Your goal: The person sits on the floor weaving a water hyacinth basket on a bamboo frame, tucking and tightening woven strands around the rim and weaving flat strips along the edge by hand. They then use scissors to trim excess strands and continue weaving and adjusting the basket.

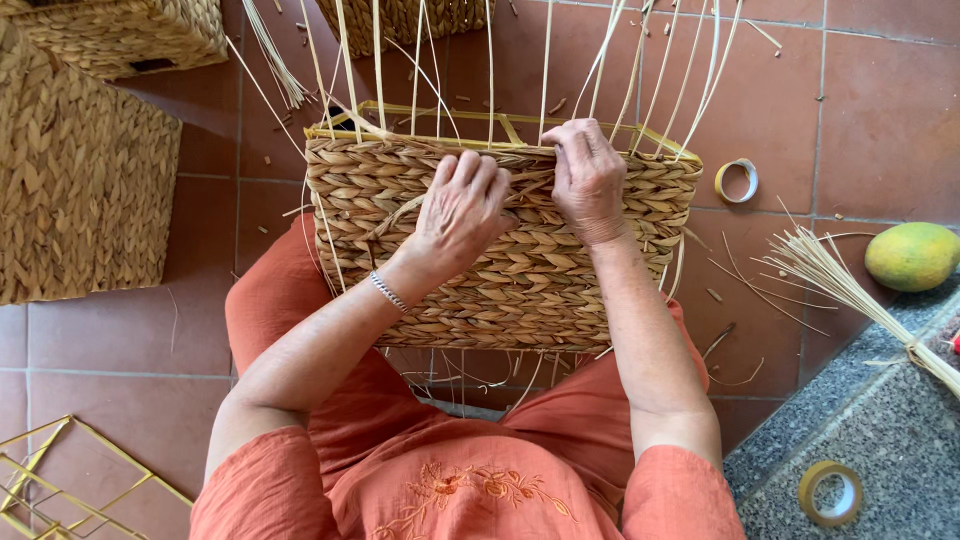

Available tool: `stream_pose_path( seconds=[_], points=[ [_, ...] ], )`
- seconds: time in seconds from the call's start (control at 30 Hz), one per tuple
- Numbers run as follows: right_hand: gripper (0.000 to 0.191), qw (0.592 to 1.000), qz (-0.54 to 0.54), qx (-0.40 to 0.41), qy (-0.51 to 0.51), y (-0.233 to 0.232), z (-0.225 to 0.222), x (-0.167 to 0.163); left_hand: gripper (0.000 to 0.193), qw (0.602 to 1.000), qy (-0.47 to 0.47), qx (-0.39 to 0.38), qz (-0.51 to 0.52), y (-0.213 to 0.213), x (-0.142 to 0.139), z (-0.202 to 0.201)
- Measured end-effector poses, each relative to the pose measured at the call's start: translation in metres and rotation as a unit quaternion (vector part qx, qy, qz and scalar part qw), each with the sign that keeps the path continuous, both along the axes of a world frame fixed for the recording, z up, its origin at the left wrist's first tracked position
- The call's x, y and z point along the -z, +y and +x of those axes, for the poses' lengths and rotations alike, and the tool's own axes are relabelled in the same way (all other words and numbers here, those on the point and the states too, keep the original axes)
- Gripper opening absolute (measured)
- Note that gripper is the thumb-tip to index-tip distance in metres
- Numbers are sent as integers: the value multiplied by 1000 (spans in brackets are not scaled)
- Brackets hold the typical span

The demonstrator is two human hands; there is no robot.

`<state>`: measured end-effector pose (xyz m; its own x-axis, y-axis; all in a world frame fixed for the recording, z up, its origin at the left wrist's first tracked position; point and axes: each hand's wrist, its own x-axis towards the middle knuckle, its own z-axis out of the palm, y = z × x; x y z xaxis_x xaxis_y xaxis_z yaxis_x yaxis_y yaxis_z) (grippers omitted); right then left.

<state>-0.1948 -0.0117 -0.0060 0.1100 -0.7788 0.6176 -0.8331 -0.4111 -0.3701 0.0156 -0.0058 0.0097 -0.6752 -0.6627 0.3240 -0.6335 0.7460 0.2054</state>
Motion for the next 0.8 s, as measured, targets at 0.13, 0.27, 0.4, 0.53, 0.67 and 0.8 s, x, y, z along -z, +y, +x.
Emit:
stream_pose_path(
  seconds=[0.13,0.27,0.4,0.53,0.67,0.8],
  points=[
    [17,991,75,-65,-87,12,-12,-25,25,993,-116,-26,14,-8,9,-1],
    [24,983,126,-107,-83,21,-21,-43,17,989,-66,-33,125,-13,-7,4],
    [17,988,102,-88,-71,17,-14,-35,27,994,13,-41,-103,-23,-40,12],
    [12,986,122,-51,-98,13,-14,-23,31,958,95,13,-270,-11,-54,-3],
    [8,982,146,-44,-107,12,-18,-20,33,998,-8,40,-39,-8,-36,-27],
    [11,983,158,-35,-89,13,-18,-22,16,936,-86,-152,306,-60,-4,-64]
  ],
)
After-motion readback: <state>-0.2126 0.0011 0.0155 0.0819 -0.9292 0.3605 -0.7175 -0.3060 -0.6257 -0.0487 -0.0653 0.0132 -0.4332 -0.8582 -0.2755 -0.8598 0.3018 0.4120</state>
